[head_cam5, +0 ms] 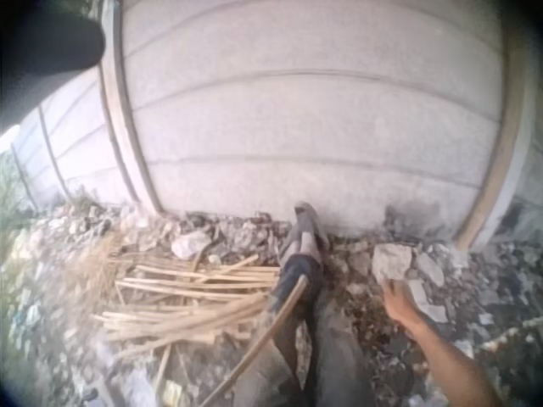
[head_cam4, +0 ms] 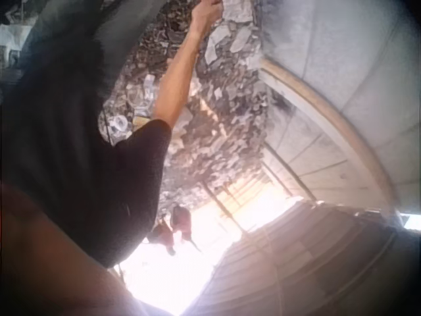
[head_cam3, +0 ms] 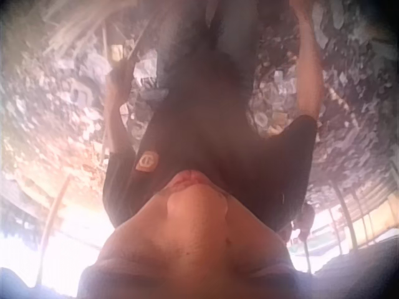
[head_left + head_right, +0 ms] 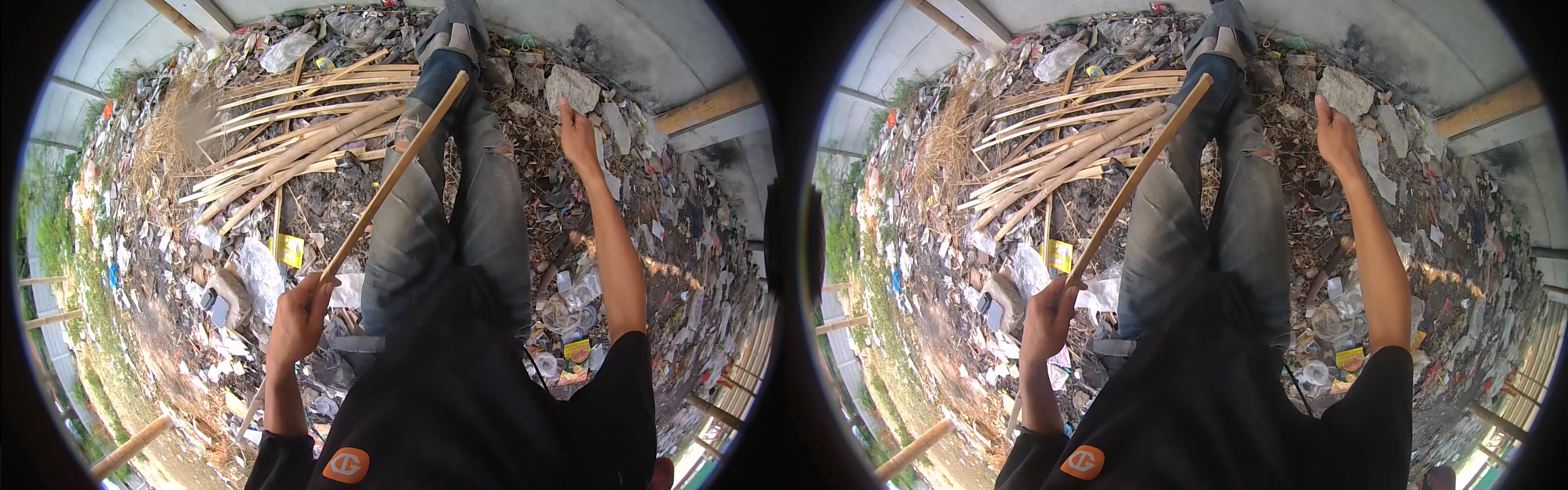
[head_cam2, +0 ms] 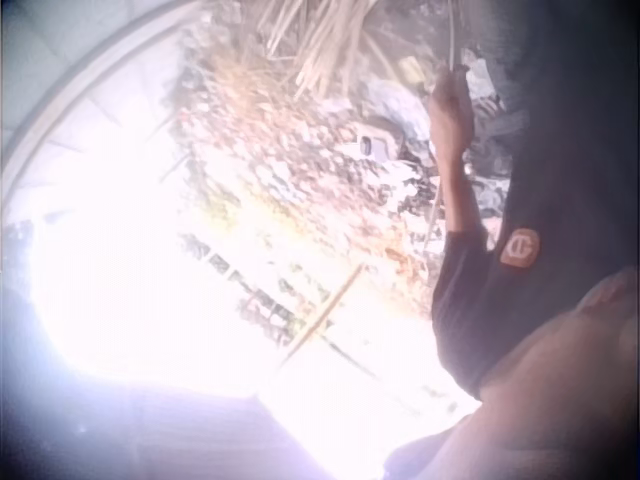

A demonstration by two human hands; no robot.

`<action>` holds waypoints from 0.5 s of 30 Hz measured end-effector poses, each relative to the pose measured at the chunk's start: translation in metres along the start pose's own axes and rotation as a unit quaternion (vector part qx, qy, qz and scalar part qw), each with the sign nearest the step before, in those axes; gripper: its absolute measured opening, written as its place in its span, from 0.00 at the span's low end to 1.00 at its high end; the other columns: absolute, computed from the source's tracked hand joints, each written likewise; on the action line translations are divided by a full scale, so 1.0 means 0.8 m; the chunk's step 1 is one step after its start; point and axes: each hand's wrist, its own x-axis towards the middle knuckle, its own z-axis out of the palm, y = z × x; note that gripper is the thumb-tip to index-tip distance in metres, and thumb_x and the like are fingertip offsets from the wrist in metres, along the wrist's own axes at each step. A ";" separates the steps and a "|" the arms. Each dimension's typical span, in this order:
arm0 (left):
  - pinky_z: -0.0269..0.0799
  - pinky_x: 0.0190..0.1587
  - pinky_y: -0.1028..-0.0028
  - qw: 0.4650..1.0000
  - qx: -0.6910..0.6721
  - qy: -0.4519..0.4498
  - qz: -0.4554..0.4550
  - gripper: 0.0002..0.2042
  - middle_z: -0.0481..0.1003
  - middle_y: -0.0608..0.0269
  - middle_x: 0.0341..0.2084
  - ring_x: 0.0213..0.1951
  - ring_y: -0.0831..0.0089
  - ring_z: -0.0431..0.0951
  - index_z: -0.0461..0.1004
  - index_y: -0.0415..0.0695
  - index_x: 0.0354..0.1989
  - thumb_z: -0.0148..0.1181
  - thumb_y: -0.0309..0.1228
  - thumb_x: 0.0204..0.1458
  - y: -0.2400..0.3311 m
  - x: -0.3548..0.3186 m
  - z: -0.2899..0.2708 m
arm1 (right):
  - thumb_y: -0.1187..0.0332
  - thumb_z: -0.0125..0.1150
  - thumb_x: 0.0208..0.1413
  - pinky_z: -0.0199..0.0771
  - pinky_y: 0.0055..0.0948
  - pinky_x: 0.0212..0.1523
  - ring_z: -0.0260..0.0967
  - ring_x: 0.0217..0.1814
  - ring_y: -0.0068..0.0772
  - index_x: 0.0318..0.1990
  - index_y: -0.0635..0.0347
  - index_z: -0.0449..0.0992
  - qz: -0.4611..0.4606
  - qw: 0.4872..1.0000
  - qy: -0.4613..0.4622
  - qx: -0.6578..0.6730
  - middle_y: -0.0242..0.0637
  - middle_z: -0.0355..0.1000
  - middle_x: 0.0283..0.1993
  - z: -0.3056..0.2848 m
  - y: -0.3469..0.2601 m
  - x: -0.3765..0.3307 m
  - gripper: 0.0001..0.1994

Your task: The person sits on the ground and uses a utility knife to shave the surface of a long bamboo stick. They hold the stick with one hand and scrape along its length with the other, removing thin strips of material.

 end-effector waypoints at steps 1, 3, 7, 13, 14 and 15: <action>0.63 0.26 0.71 1.000 -0.018 0.004 -0.016 0.12 0.68 0.66 0.17 0.22 0.81 0.66 0.81 0.37 0.50 0.55 0.33 0.70 -0.006 0.004 0.002 | 0.34 0.40 0.73 0.73 0.51 0.45 0.79 0.38 0.47 0.47 0.71 0.82 0.008 1.000 -0.021 0.015 0.50 0.78 0.31 -0.008 -0.008 -0.011 0.41; 0.63 0.26 0.71 0.999 -0.033 0.014 0.012 0.12 0.69 0.64 0.17 0.21 0.79 0.65 0.81 0.37 0.50 0.55 0.33 0.71 -0.005 0.020 0.015 | 0.36 0.44 0.73 0.70 0.43 0.42 0.72 0.35 0.39 0.43 0.69 0.81 -0.032 0.997 -0.048 0.059 0.43 0.73 0.29 -0.012 -0.048 -0.034 0.37; 0.62 0.26 0.71 0.994 -0.068 0.025 0.076 0.12 0.68 0.65 0.17 0.21 0.79 0.64 0.81 0.38 0.50 0.55 0.32 0.71 0.020 0.048 0.039 | 0.41 0.65 0.65 0.59 0.27 0.32 0.56 0.28 0.18 0.37 0.60 0.79 -0.086 0.944 -0.157 0.279 0.23 0.60 0.23 0.020 -0.146 -0.122 0.26; 0.62 0.26 0.70 0.993 -0.083 0.018 0.085 0.13 0.68 0.65 0.16 0.20 0.78 0.66 0.81 0.38 0.50 0.55 0.34 0.71 0.047 0.064 0.066 | 0.54 0.74 0.61 0.54 0.21 0.27 0.54 0.24 0.11 0.43 0.60 0.78 -0.125 0.891 -0.257 0.352 0.17 0.60 0.21 0.048 -0.224 -0.217 0.19; 0.63 0.26 0.71 0.992 -0.083 0.019 0.091 0.13 0.69 0.65 0.16 0.20 0.78 0.67 0.81 0.38 0.50 0.55 0.35 0.71 0.047 0.067 0.069 | 0.57 0.74 0.62 0.52 0.19 0.28 0.53 0.24 0.09 0.45 0.61 0.77 -0.137 0.881 -0.273 0.360 0.16 0.61 0.21 0.057 -0.226 -0.223 0.17; 0.64 0.27 0.71 0.993 -0.089 0.012 0.081 0.14 0.69 0.65 0.17 0.21 0.78 0.69 0.81 0.38 0.50 0.54 0.36 0.72 0.050 0.068 0.070 | 0.60 0.74 0.62 0.53 0.20 0.27 0.53 0.23 0.09 0.45 0.60 0.78 -0.107 0.867 -0.278 0.401 0.16 0.61 0.21 0.066 -0.227 -0.228 0.15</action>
